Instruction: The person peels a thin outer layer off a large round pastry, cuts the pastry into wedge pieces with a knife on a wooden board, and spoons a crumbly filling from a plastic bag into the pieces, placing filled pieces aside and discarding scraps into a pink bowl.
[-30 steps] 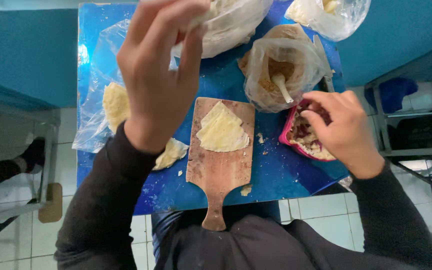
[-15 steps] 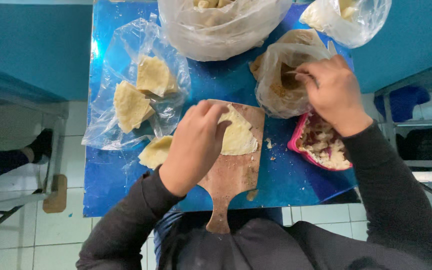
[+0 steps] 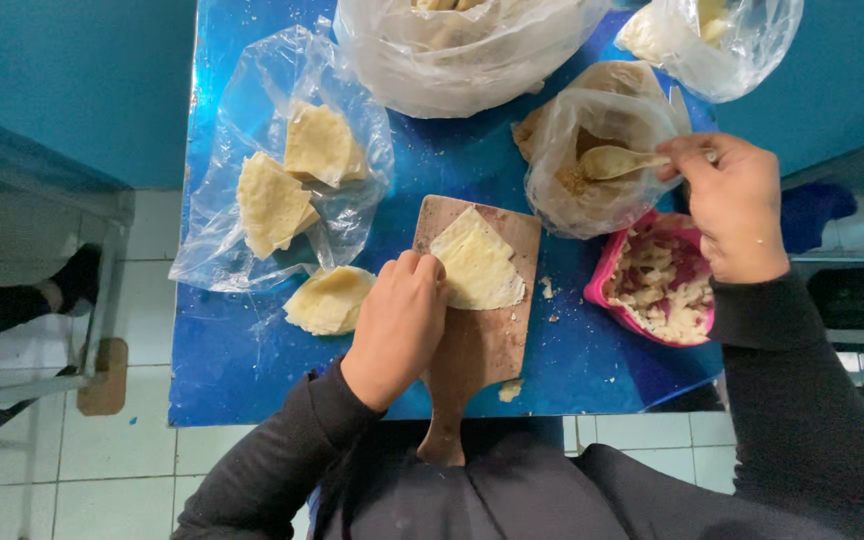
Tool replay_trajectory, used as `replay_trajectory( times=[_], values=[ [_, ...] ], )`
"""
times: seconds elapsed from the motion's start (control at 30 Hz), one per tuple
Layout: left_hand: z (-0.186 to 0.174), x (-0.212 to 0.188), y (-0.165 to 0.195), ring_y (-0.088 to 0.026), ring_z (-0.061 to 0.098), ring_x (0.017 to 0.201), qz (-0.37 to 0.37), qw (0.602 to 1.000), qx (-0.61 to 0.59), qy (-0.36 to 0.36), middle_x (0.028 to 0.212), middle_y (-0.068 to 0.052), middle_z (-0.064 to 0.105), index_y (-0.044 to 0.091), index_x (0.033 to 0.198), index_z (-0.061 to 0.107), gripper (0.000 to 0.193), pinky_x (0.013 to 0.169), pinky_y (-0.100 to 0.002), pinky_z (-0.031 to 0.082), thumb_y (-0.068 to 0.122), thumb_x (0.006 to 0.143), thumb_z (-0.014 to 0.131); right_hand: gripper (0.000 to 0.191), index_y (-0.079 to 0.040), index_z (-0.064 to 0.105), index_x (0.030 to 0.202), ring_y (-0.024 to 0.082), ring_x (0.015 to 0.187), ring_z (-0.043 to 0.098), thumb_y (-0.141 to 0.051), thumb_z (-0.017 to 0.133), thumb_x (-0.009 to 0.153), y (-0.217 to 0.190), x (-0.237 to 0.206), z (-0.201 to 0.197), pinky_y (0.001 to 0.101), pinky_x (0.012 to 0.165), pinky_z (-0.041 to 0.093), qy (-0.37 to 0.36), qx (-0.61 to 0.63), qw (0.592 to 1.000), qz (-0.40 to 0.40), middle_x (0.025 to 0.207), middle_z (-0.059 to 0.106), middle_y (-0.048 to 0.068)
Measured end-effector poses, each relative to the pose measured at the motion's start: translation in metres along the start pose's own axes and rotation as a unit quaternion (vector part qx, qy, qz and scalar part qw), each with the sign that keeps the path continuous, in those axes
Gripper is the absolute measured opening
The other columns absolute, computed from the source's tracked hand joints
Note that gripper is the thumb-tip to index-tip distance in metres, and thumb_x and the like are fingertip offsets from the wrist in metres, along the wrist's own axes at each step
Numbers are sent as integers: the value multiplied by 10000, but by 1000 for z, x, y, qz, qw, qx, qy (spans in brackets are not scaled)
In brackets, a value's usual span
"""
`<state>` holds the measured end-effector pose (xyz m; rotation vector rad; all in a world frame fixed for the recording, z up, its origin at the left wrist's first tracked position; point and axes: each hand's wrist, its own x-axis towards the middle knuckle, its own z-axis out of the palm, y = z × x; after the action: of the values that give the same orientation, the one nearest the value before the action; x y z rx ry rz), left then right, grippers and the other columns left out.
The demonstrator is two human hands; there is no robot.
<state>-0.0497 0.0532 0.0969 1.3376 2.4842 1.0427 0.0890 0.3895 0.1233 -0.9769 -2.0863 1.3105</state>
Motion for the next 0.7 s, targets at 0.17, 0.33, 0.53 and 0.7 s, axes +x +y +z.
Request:
replay_trajectory(
  times=[0.17, 0.33, 0.53, 0.7],
  values=[
    [3, 2, 0, -371, 579, 947, -3, 1000, -5, 0, 966, -153, 589, 37, 966, 571, 163, 790, -476, 487, 111, 870, 679, 148, -20, 730, 1094, 20, 673, 528, -159, 684, 1069, -4, -11, -14, 188, 620, 372, -11, 150, 986, 68, 874, 697, 7],
    [4, 2, 1, -371, 572, 926, -1, 1000, -9, 0, 956, -152, 587, 46, 961, 579, 140, 784, -475, 486, 78, 863, 674, 144, -4, 709, 1114, 24, 729, 593, -128, 645, 1076, -23, -49, 3, 170, 676, 431, -58, 174, 981, 63, 897, 699, 17],
    [4, 3, 1, -387, 576, 922, -5, 999, -47, 12, 969, -179, 591, 40, 1014, 560, 221, 794, -488, 478, 58, 836, 689, 188, -21, 737, 1094, 51, 505, 436, -161, 621, 1044, -46, -95, 51, 230, 454, 307, -122, 68, 987, 80, 849, 720, 23],
    [2, 7, -1, -402, 602, 924, -32, 997, -71, -12, 949, -180, 617, 36, 1056, 540, 266, 804, -499, 475, 93, 855, 706, 103, -53, 762, 1073, 158, 747, 582, -92, 723, 986, -57, -122, 68, 286, 674, 464, -89, -190, 942, -261, 837, 661, 55]
  ],
)
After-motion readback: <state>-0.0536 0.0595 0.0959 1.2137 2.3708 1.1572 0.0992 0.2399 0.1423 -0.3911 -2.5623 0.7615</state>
